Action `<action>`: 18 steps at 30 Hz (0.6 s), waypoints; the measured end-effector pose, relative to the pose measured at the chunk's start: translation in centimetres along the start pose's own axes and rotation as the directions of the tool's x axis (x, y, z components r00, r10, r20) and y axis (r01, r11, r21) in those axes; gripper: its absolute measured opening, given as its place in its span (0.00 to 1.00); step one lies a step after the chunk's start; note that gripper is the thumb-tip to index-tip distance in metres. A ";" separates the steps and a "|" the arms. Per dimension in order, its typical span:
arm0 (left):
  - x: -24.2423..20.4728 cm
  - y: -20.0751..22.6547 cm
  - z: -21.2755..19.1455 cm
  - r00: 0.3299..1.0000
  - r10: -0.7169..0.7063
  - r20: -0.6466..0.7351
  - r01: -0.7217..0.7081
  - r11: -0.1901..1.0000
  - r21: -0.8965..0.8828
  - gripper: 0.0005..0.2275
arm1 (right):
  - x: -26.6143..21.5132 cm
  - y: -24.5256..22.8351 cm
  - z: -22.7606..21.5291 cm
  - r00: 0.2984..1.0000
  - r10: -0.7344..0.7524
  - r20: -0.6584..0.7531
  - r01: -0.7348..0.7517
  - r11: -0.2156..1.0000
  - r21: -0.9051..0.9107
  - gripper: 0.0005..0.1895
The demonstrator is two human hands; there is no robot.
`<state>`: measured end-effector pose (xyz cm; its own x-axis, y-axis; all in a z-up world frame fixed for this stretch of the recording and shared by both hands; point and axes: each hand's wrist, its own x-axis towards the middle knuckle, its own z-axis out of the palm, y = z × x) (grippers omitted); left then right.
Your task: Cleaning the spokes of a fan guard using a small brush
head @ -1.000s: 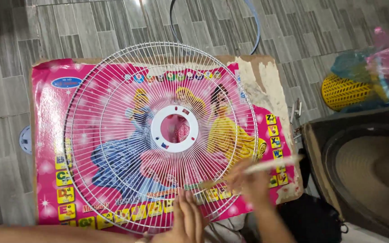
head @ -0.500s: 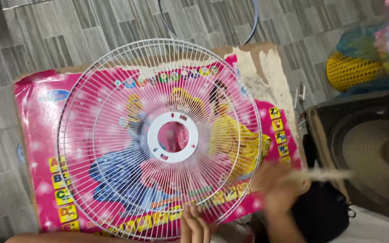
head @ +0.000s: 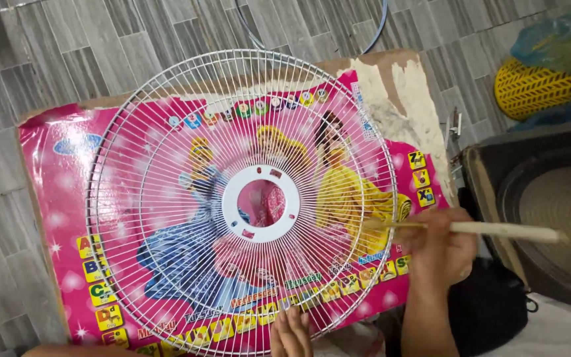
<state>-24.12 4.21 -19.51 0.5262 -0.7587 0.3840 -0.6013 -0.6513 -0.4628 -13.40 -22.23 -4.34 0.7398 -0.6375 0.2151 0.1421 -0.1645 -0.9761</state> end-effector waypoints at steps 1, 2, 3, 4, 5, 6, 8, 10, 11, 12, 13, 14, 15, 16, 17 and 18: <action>-0.3 0.8 0.1 0.997 -0.079 -0.009 0.080 0.996 0.043 0.20 | -1.5 0.7 -0.7 0.999 0.038 0.037 -0.043 0.992 0.115 0.16; -0.1 1.8 0.4 0.986 -0.164 -0.025 0.166 0.982 0.087 0.24 | -2.6 1.4 -1.6 0.994 0.067 0.082 -0.084 0.970 0.227 0.24; -0.2 2.2 0.3 0.984 -0.175 -0.025 0.176 0.981 0.086 0.24 | -2.9 -0.2 0.5 0.994 0.063 0.091 -0.082 0.972 0.222 0.24; -0.9 2.2 0.1 0.995 -0.098 0.037 0.095 0.993 0.069 0.24 | -3.7 -1.8 2.8 0.961 -0.027 0.277 -0.022 0.985 0.174 0.13; -1.5 2.2 0.0 0.995 -0.019 0.098 0.014 0.999 0.046 0.26 | -4.5 -3.3 5.1 0.884 -0.105 0.456 0.047 0.989 0.138 0.04; -0.8 1.2 -0.3 0.995 -0.009 0.102 0.004 0.999 0.046 0.26 | -2.2 -2.6 3.9 0.888 -0.099 0.450 0.040 0.989 0.140 0.04; 1.1 -0.3 -1.1 0.998 -0.060 0.036 0.055 0.992 0.110 0.23 | 2.5 -1.1 1.3 0.995 0.051 -0.088 -0.038 0.989 0.146 0.13; -0.2 0.9 -0.7 0.997 -0.070 0.041 0.065 0.991 0.116 0.24 | -0.8 -0.6 0.7 0.998 0.048 0.044 -0.056 0.976 0.211 0.18; -0.6 1.6 -0.3 0.996 -0.081 0.041 0.076 0.989 0.126 0.26 | -2.2 -0.3 0.3 0.984 0.031 0.173 -0.079 0.958 0.276 0.26; 0.0 1.4 -0.4 0.996 -0.082 0.042 0.076 0.989 0.124 0.26 | -2.9 -1.0 1.6 0.984 0.033 0.174 -0.080 0.958 0.274 0.26; 0.5 1.2 -0.5 0.997 -0.078 0.014 0.076 0.992 0.102 0.23 | -3.7 -1.7 2.8 0.953 -0.050 0.299 0.003 0.988 0.155 0.18; 0.5 0.5 -0.5 0.998 -0.061 -0.013 0.062 0.995 0.081 0.21 | -4.9 -2.3 4.4 0.902 -0.110 0.417 0.098 0.994 0.050 0.10; 0.7 0.0 -0.7 0.999 -0.049 -0.010 0.049 0.996 0.080 0.21 | -2.7 -2.0 3.8 0.907 -0.104 0.409 0.091 0.995 0.052 0.10; 1.2 0.0 -0.9 0.994 -0.108 -0.018 0.109 0.991 0.074 0.21 | -0.1 -1.8 3.0 0.996 0.006 0.089 -0.006 1.000 -0.003 0.08; 1.7 -0.1 -1.2 0.986 -0.167 -0.025 0.168 0.984 0.067 0.22 | 2.4 -1.6 2.2 0.964 0.108 -0.244 -0.117 0.993 -0.024 0.08; 1.1 0.6 -0.7 0.985 -0.168 -0.028 0.170 0.983 0.063 0.22 | 1.1 -2.2 2.7 0.964 0.104 -0.245 -0.114 0.993 -0.028 0.08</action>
<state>-24.32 3.00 -18.77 0.6028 -0.6384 0.4787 -0.4639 -0.7685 -0.4407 -11.11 -20.54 -2.00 0.5670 -0.8159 0.1132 0.0383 -0.1112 -0.9931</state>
